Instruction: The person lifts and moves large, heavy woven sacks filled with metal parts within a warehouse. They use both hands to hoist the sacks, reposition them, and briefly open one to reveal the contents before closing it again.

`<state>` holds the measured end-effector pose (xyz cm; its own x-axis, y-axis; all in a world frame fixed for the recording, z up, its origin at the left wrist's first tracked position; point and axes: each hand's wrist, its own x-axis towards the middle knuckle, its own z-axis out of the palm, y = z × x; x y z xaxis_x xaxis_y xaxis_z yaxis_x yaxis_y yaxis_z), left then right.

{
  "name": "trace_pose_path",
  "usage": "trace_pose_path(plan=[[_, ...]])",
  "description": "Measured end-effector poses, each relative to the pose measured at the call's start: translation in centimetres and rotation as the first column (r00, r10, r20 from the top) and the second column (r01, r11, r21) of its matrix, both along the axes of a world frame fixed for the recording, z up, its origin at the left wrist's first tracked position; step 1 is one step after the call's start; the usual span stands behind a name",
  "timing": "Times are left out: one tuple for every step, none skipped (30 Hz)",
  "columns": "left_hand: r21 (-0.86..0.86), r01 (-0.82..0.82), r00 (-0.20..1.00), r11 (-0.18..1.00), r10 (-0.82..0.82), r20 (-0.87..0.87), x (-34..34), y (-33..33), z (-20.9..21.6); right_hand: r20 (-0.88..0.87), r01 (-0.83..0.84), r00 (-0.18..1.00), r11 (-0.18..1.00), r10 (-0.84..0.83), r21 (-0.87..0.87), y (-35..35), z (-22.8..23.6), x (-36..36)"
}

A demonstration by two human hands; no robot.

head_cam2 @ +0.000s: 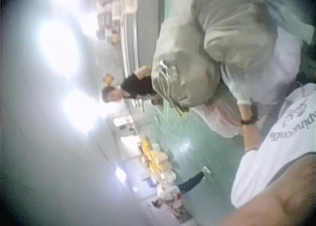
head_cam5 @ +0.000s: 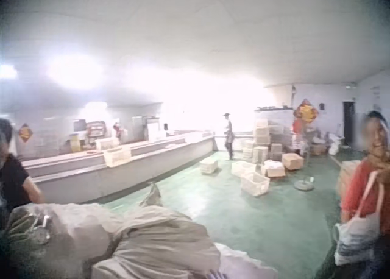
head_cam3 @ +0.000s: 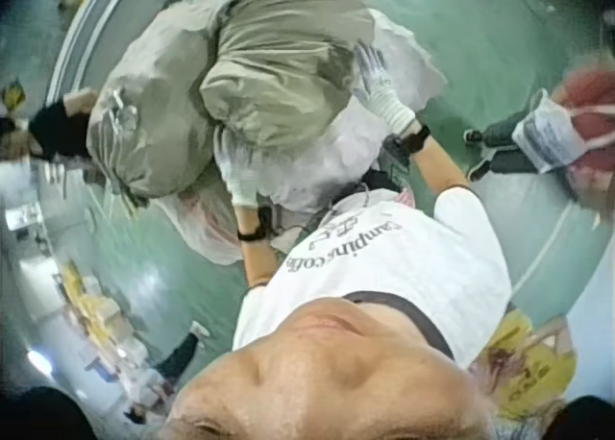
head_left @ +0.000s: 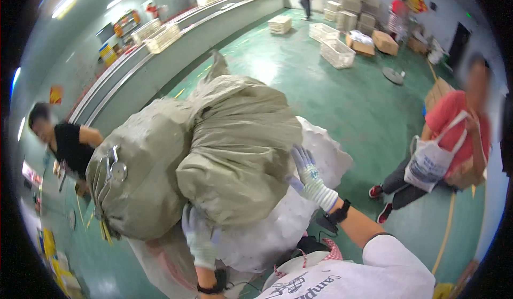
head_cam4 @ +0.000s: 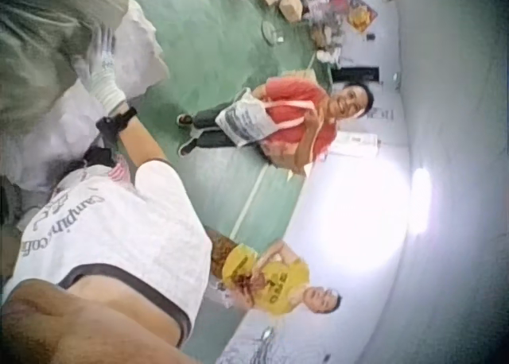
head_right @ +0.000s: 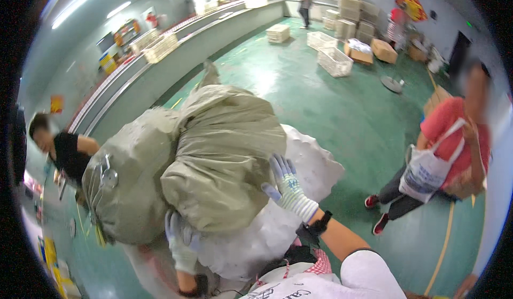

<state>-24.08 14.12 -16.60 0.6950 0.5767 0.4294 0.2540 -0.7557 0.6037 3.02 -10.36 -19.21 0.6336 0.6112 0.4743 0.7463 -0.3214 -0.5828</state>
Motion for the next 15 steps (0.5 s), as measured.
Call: trace_pose_path(plan=[[-0.029,-0.027,0.995,0.999,0.03,0.096,-1.6,-0.4,-0.7,-0.07,0.0,0.998,0.999,0.003,0.04,-1.5,-0.4,-1.1],[-0.056,-0.063,0.984,0.996,0.071,0.161,-2.9,-1.1,-1.5,-0.137,0.009,0.991,0.997,0.002,0.078,-3.1,-1.0,-2.1],[-0.087,-0.088,0.968,0.992,0.106,0.226,-3.9,-1.8,-2.4,-0.284,0.022,0.959,0.991,0.017,0.134,-4.7,-1.5,-3.5],[-0.21,-0.066,0.969,0.976,0.113,0.221,-5.0,-2.5,-3.9,-0.4,0.052,0.916,0.983,0.023,0.176,-6.2,-1.8,-4.9],[-0.329,-0.039,0.97,0.943,0.115,0.216,-5.6,-3.2,-5.3,-0.569,0.11,0.821,0.966,0.044,0.233,-7.6,-2.2,-6.4],[-0.393,0.021,0.986,0.919,0.045,0.158,-6.2,-3.9,-5.8,-0.715,0.17,0.691,0.937,0.106,0.304,-8.7,-2.8,-7.5],[-0.432,0.03,0.992,0.902,0.026,0.123,-6.8,-5.1,-5.8,-0.824,0.201,0.519,0.905,0.227,0.375,-8.6,-3.3,-8.6],[-0.48,0.1,0.994,0.871,-0.065,0.089,-5.3,-6.1,-5.7,-0.817,0.242,0.413,0.817,0.402,0.524,-9.9,-6.2,-8.6],[-0.512,0.124,0.992,0.85,-0.098,0.078,-3.6,-8.3,-4.9,-0.766,0.272,0.279,0.717,0.579,0.642,-10.4,-9.2,-8.8],[-0.455,0.205,0.979,0.866,-0.181,0.098,-1.5,-10.3,-3.8,-0.751,0.306,0.106,0.697,0.652,0.648,-10.2,-9.5,-8.4],[-0.391,0.285,0.958,0.875,-0.266,0.104,0.9,-12.5,-2.3,-0.725,0.319,-0.067,0.703,0.685,0.635,-9.8,-9.2,-7.9],[-0.331,0.374,0.927,0.866,-0.354,0.121,3.2,-14.6,-1.1,-0.694,0.315,-0.195,0.714,0.693,0.625,-9.5,-8.7,-7.6],[-0.182,0.46,0.887,0.869,-0.456,0.067,5.8,-16.6,-0.3,-0.651,0.32,-0.293,0.714,0.7,0.623,-9.6,-8.4,-7.5],[-0.026,0.548,0.837,0.836,-0.548,0.013,8.5,-18.7,0.4,-0.6,0.338,-0.377,0.708,0.706,0.621,-10.0,-8.1,-7.5],[0.122,0.63,0.775,0.767,-0.631,-0.033,11.4,-21.1,1.3,-0.536,0.376,-0.441,0.69,0.72,0.618,-11.1,-7.9,-7.2]])
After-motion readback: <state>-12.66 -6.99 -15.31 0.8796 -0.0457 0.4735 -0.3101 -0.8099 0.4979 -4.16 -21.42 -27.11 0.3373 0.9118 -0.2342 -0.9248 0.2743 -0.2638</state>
